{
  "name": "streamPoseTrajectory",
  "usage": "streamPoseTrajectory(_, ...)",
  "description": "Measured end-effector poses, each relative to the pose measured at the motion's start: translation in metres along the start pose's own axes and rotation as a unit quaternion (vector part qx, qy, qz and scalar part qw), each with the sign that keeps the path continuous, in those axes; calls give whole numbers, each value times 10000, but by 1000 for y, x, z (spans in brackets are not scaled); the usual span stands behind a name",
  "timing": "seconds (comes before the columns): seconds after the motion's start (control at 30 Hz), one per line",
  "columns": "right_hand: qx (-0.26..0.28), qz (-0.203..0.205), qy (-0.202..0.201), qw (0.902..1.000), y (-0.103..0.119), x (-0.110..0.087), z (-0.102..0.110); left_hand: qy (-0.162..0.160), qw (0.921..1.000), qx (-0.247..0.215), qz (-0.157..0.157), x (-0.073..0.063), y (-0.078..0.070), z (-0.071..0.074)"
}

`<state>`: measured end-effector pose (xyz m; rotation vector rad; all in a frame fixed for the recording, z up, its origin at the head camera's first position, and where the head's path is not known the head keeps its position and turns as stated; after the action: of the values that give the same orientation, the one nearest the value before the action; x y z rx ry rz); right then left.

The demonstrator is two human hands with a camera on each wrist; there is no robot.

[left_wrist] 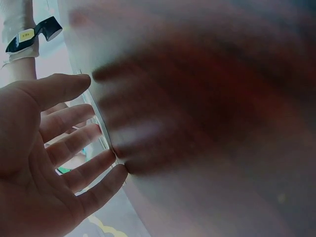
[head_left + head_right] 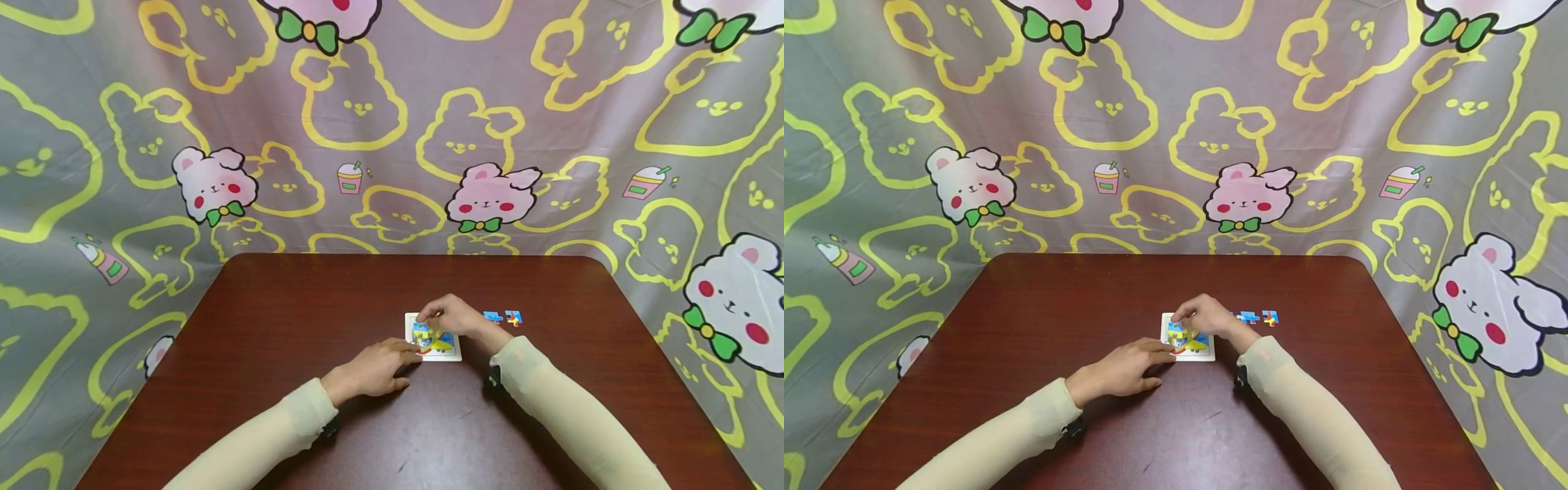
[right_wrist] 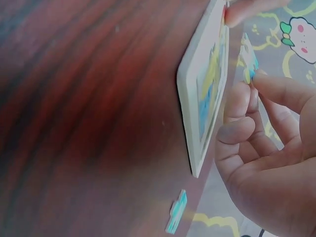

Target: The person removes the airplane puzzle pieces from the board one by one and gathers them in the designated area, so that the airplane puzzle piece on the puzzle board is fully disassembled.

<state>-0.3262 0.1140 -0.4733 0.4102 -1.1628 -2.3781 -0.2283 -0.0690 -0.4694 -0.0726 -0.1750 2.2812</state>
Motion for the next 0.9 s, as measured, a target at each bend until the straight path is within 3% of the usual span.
streamPoseTrajectory(0.23,136,25,24,9999,-3,-7,12,38,10000,37,26,0,1,-1)
streamPoseTrajectory(0.47,89,-345,30,9994,-11,-16,22,43,10000,3,-8,-1,0,0)
streamPoseTrajectory(0.9,249,-525,-24,9983,-23,-30,35,6,10000,33,-28,-1,0,1)
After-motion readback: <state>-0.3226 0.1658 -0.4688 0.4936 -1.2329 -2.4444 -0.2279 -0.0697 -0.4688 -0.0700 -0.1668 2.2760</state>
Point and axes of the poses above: each hand's wrist, its own x-axis towards the middle knuckle, its own z-axis out of the back of the hand, y = z × x, the point moved 3 cm from there along x, towards the middle knuckle
